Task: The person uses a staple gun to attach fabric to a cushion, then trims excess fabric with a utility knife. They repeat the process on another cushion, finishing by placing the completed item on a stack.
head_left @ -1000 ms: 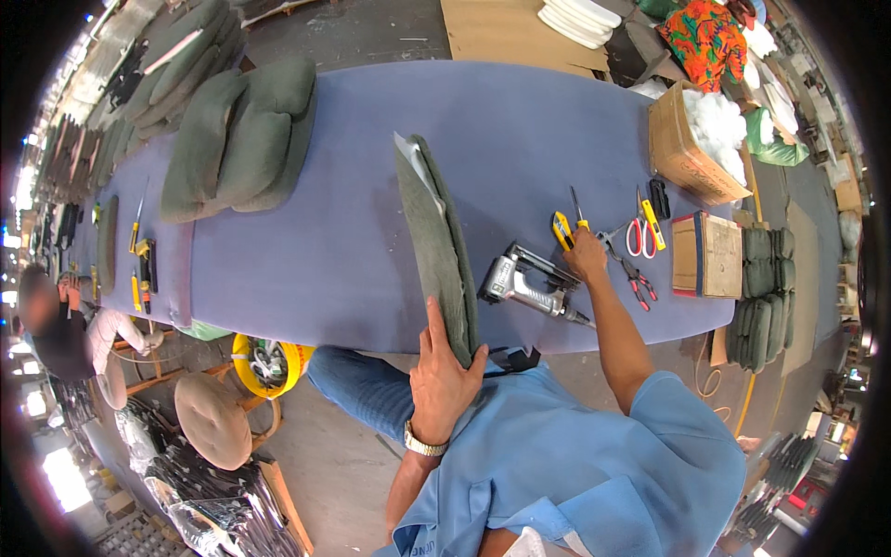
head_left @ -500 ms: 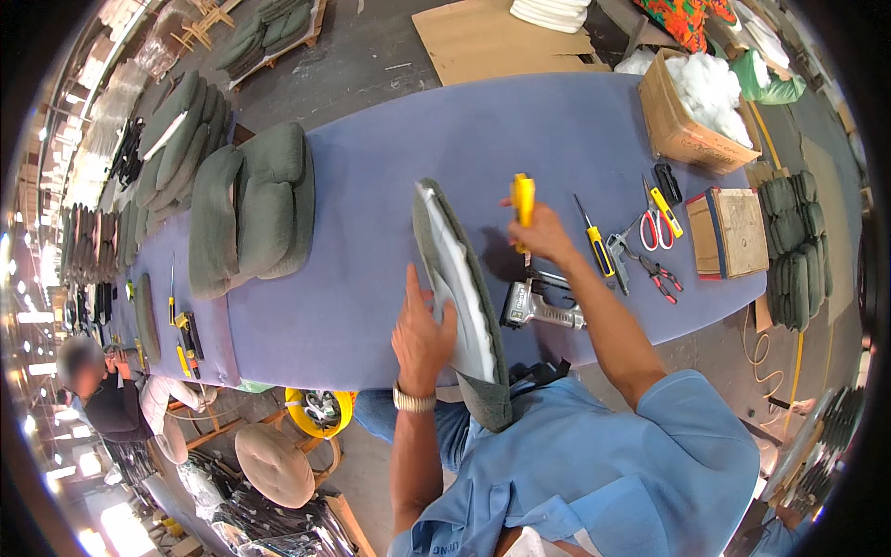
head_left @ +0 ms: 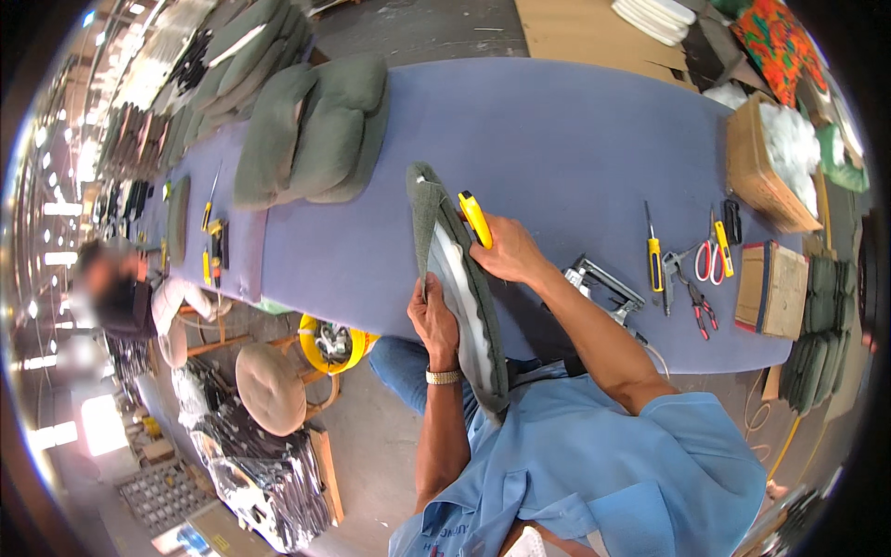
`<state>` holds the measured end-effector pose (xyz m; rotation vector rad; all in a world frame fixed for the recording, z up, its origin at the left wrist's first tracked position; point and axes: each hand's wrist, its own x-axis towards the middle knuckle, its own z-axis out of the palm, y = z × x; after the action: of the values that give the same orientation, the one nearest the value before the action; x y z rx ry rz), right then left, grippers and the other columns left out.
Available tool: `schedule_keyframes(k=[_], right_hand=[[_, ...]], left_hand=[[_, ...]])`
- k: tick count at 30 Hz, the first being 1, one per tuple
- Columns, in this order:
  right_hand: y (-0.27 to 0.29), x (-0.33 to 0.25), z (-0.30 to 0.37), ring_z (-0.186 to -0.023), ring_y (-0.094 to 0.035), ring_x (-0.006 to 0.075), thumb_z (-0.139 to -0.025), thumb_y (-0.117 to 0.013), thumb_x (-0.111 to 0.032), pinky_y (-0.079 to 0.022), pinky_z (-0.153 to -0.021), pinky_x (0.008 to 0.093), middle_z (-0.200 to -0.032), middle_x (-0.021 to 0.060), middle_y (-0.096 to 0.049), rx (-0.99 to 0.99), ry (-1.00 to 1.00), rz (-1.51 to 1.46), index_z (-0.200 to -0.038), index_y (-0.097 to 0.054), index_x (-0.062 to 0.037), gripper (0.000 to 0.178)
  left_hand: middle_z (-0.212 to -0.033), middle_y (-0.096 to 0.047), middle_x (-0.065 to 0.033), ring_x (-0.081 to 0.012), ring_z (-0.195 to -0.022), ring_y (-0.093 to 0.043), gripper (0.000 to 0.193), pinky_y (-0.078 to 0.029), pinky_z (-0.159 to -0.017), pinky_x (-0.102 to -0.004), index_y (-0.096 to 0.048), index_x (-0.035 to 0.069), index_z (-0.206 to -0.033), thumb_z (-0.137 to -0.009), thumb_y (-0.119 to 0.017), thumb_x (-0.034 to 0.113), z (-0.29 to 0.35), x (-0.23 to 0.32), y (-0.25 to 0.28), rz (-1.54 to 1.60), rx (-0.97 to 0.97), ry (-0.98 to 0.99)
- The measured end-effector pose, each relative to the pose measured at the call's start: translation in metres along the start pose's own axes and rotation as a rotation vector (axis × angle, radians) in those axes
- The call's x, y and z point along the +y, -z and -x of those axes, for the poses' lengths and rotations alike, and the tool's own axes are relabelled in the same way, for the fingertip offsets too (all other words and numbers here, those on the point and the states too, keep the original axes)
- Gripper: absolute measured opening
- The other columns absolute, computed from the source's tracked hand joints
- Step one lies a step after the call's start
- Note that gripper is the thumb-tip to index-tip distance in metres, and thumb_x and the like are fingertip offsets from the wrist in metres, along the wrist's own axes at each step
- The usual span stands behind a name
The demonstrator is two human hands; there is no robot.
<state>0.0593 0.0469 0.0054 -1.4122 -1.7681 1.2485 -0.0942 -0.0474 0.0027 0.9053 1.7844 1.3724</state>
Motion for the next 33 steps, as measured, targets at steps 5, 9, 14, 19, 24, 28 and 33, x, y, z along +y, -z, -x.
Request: schedule_keyframes(k=[5, 9, 14, 19, 24, 28, 33], right_hand=[[-0.028, -0.013, -0.018, -0.082, -0.069, 0.0447, -0.088, -0.063, -0.027, -0.055, -0.077, 0.0533, -0.089, 0.0214, -0.072, -0.138, 0.078, 0.116, -0.131, -0.062, -0.0110, 0.046], [-0.019, -0.001, -0.030, -0.070, -0.069, 0.0168, -0.095, -0.071, -0.029, -0.054, -0.066, 0.0357, -0.082, 0.0092, -0.070, -0.159, 0.072, -0.111, -0.130, -0.063, -0.0032, 0.044], [0.007, 0.009, -0.037, -0.068, -0.063, 0.0092, -0.100, -0.068, -0.024, -0.048, -0.053, 0.0257, -0.090, 0.0066, -0.071, -0.101, -0.081, -0.754, -0.118, -0.068, -0.0053, 0.025], [-0.026, 0.003, -0.051, -0.071, -0.066, 0.0124, -0.098, -0.071, -0.015, -0.057, -0.064, 0.0269, -0.092, 0.0082, -0.070, 0.124, 0.056, -1.129, -0.115, -0.063, -0.0038, 0.021], [-0.066, -0.011, -0.075, -0.079, -0.068, 0.0129, -0.097, -0.073, -0.010, -0.060, -0.069, 0.0275, -0.097, 0.0073, -0.070, 0.130, 0.122, -1.284, -0.116, -0.058, -0.0074, 0.024], [-0.093, -0.028, -0.084, -0.092, -0.071, 0.0157, -0.102, -0.068, -0.017, -0.061, -0.080, 0.0297, -0.110, 0.0089, -0.071, 0.128, 0.116, -1.211, -0.127, -0.057, -0.0061, 0.030], [-0.113, -0.030, -0.082, -0.106, -0.069, 0.0156, -0.105, -0.062, -0.016, -0.059, -0.091, 0.0282, -0.125, 0.0093, -0.066, 0.105, 0.041, -1.327, -0.141, -0.053, -0.0080, 0.038]], left_hand=[[-0.079, -0.054, 0.0076, -0.0043, -0.073, -0.044, 0.031, -0.037, -0.064, -0.0246, -0.067, 0.001, -0.094, -0.109, -0.054, 0.025, -0.015, -0.044, 0.031, 0.060, 0.098, 0.034], [-0.076, -0.051, 0.0081, -0.0051, -0.071, -0.042, 0.030, -0.036, -0.060, -0.0253, -0.066, -0.001, -0.094, -0.108, -0.057, 0.024, -0.025, -0.040, 0.035, 0.035, 0.109, -0.029], [-0.069, -0.046, 0.0051, -0.0060, -0.067, -0.038, 0.031, -0.033, -0.057, -0.0267, -0.062, -0.004, -0.092, -0.106, -0.057, 0.023, -0.034, -0.022, 0.072, -0.292, 0.046, -0.100], [-0.062, -0.047, -0.0041, -0.0172, -0.060, -0.039, 0.030, -0.035, -0.056, -0.0363, -0.059, -0.004, -0.088, -0.103, -0.058, 0.022, -0.037, -0.014, 0.106, -0.612, 0.110, -0.222], [-0.109, -0.069, -0.0217, -0.0385, -0.098, -0.067, 0.056, -0.054, -0.094, -0.0443, -0.049, 0.004, -0.151, -0.099, -0.062, 0.016, -0.053, -0.003, 0.096, -0.747, 0.118, -0.308], [-0.120, -0.066, -0.0185, -0.0360, -0.100, -0.066, 0.060, -0.053, -0.091, -0.0457, -0.055, 0.008, -0.147, -0.089, -0.068, 0.004, -0.086, 0.047, 0.067, -0.905, 0.134, -0.682], [-0.111, -0.068, -0.0128, -0.0304, -0.095, -0.067, 0.041, -0.055, -0.082, -0.0421, -0.071, 0.007, -0.127, -0.086, -0.070, 0.002, -0.105, 0.059, 0.048, -1.013, 0.026, -1.007]])
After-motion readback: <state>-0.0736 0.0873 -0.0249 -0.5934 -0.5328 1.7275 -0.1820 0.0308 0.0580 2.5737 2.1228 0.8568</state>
